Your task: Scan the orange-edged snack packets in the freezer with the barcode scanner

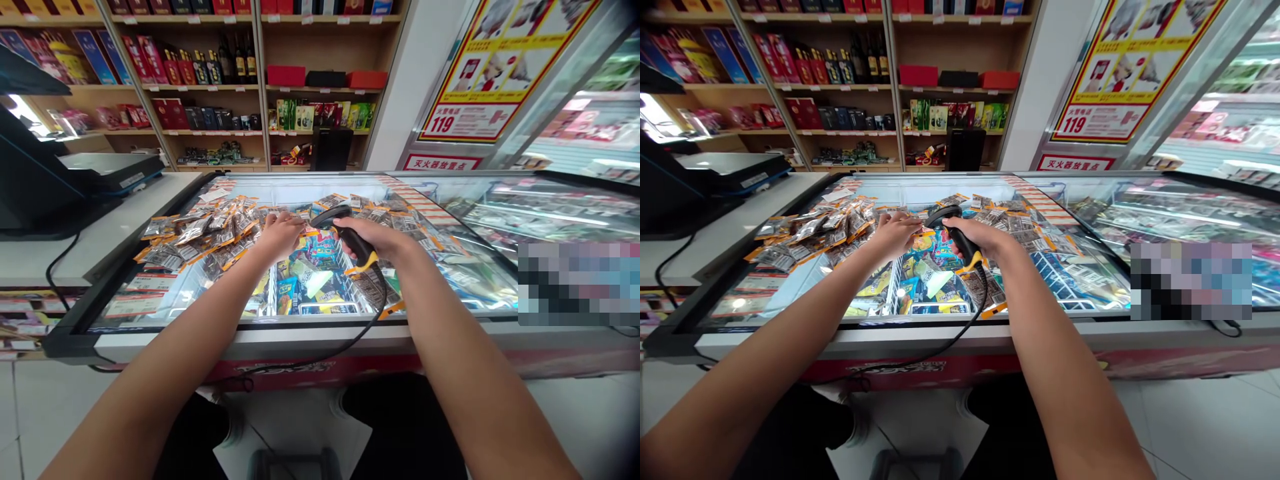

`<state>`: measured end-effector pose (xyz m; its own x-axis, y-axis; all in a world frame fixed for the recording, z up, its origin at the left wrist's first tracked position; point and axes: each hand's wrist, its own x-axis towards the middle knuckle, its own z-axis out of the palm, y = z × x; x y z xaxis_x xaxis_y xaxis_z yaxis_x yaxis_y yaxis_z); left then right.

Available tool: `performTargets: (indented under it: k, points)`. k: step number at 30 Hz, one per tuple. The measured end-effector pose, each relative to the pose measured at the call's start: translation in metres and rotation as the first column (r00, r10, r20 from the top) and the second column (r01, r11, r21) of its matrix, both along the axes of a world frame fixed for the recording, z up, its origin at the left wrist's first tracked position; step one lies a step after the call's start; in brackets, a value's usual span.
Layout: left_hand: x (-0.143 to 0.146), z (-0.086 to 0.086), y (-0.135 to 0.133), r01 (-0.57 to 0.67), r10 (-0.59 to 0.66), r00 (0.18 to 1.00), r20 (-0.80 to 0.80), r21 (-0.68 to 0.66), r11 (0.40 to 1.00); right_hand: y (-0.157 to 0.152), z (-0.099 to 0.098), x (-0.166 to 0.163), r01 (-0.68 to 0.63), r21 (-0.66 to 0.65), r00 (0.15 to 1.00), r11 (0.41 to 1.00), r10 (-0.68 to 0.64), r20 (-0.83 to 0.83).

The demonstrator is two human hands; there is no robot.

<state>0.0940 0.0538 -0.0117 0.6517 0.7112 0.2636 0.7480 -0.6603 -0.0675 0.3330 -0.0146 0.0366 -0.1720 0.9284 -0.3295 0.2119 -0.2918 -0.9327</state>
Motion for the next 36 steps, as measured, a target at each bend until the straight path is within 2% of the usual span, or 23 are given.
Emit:
performTargets:
  k: [9, 12, 14, 16, 17, 20, 22, 24, 27, 32, 36]
  points:
    - [0.0, 0.001, -0.001, -0.015, 0.015, 1.0, 0.0, 0.004, 1.0, 0.001, -0.001, 0.002, 0.035, -0.004, 0.999, 0.999, -0.035, 0.035]
    - [0.002, 0.001, -0.001, -0.067, 0.068, 0.997, -0.022, 0.047, 0.997, 0.0, 0.001, -0.001, 0.144, 0.18, 0.984, 0.973, -0.16, 0.077]
    - [0.003, 0.002, -0.001, -0.129, 0.132, 0.99, -0.038, 0.075, 0.989, 0.001, 0.001, -0.001, 0.241, 0.334, 0.943, 0.911, -0.302, 0.142]
    - [0.005, 0.004, -0.003, -0.174, 0.178, 0.983, -0.042, 0.096, 0.98, 0.004, -0.001, -0.001, 0.277, 0.42, 0.896, 0.864, -0.391, 0.213]
    - [0.005, 0.005, -0.005, -0.185, 0.19, 0.981, -0.04, 0.104, 0.977, 0.006, -0.002, 0.0, 0.265, 0.429, 0.886, 0.864, -0.394, 0.245]
    - [0.005, 0.007, -0.01, -0.157, 0.162, 0.986, -0.028, 0.118, 0.981, 0.01, -0.008, -0.002, 0.152, 0.362, 0.895, 0.92, -0.283, 0.345]
    - [0.004, 0.008, -0.014, -0.074, 0.076, 0.997, -0.018, 0.107, 0.991, 0.01, -0.012, -0.005, 0.102, 0.32, 0.896, 0.942, -0.226, 0.382]
    - [0.003, 0.008, -0.017, 0.057, -0.057, 0.998, -0.015, 0.056, 0.997, 0.008, -0.013, -0.008, 0.091, 0.321, 0.918, 0.943, -0.205, 0.341]
    - [0.005, 0.008, -0.019, 0.215, -0.217, 0.976, -0.027, -0.056, 0.975, 0.004, -0.012, -0.013, 0.085, 0.318, 0.975, 0.944, -0.144, 0.168]
    - [0.009, 0.01, -0.025, 0.213, -0.223, 0.972, -0.076, -0.124, 0.969, 0.002, -0.004, -0.012, 0.164, 0.277, 0.986, 0.947, -0.163, -0.027]
    - [0.014, 0.01, -0.033, 0.239, -0.244, 0.959, -0.145, -0.053, 0.97, 0.002, 0.001, -0.008, 0.204, 0.106, 0.978, 0.973, -0.197, -0.074]
